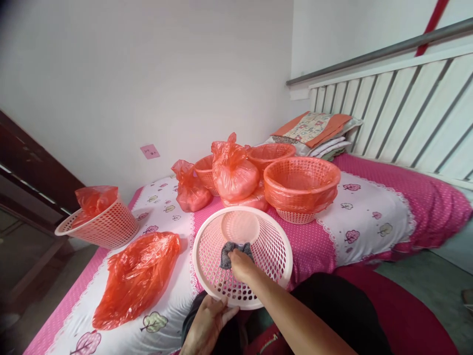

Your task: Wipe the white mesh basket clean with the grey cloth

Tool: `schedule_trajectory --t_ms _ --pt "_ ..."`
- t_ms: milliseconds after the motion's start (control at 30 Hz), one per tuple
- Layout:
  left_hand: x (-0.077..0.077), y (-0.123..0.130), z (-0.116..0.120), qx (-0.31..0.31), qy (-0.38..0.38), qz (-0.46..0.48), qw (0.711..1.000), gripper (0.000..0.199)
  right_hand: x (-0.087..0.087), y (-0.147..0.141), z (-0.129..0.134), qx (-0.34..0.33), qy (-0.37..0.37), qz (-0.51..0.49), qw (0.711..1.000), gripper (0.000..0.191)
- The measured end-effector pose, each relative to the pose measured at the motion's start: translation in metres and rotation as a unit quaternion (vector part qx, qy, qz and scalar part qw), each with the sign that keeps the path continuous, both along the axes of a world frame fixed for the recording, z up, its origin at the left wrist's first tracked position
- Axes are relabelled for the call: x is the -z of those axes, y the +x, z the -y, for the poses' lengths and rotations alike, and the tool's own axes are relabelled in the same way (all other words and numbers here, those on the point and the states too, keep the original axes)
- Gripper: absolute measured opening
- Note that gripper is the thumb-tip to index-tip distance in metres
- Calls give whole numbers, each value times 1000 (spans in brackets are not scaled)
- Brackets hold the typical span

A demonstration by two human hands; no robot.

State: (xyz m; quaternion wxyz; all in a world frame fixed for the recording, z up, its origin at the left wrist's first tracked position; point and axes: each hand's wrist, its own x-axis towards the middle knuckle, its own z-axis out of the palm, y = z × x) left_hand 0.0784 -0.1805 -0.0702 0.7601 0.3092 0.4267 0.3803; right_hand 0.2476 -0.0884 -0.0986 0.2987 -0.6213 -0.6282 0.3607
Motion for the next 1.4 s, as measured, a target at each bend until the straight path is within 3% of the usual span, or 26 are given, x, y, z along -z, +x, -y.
schedule_trajectory --t_ms 133,267,333,433,567,733,867,967,1067,1200,1300,1400 --pt "-3 1 -1 -12 -7 -9 1000 21 -8 -1 41 -51 38 7 998 61" --pt "-9 3 1 -15 -9 2 1000 22 -13 0 78 -87 87 -12 992 68" --pt "-9 4 3 -24 -10 6 1000 18 -19 3 90 -103 108 -26 988 65" --pt "-8 6 5 -33 -11 1 999 10 -33 8 101 -105 110 -5 988 44" --pt "-8 9 4 -27 -17 -14 999 20 -51 17 110 -112 89 64 988 34" --pt "-8 5 -1 -46 -29 -59 997 30 -56 41 114 -136 59 172 974 25" --pt "-6 9 -4 -79 -27 -60 995 32 -68 60 100 -27 98 171 980 34" --pt "-4 17 -2 -47 -27 -31 998 34 -81 65 76 51 149 120 980 51" --pt "-2 21 3 -26 -46 -18 998 30 -83 61 41 106 151 117 976 46" --pt "0 16 5 -13 -56 -12 998 26 -60 46 -7 122 65 127 982 32" --pt "3 11 3 -14 -65 -3 998 18 -37 29 -26 114 -19 110 987 18" --pt "6 5 3 -15 -76 1 997 8 -27 14 -36 107 -72 61 990 26"
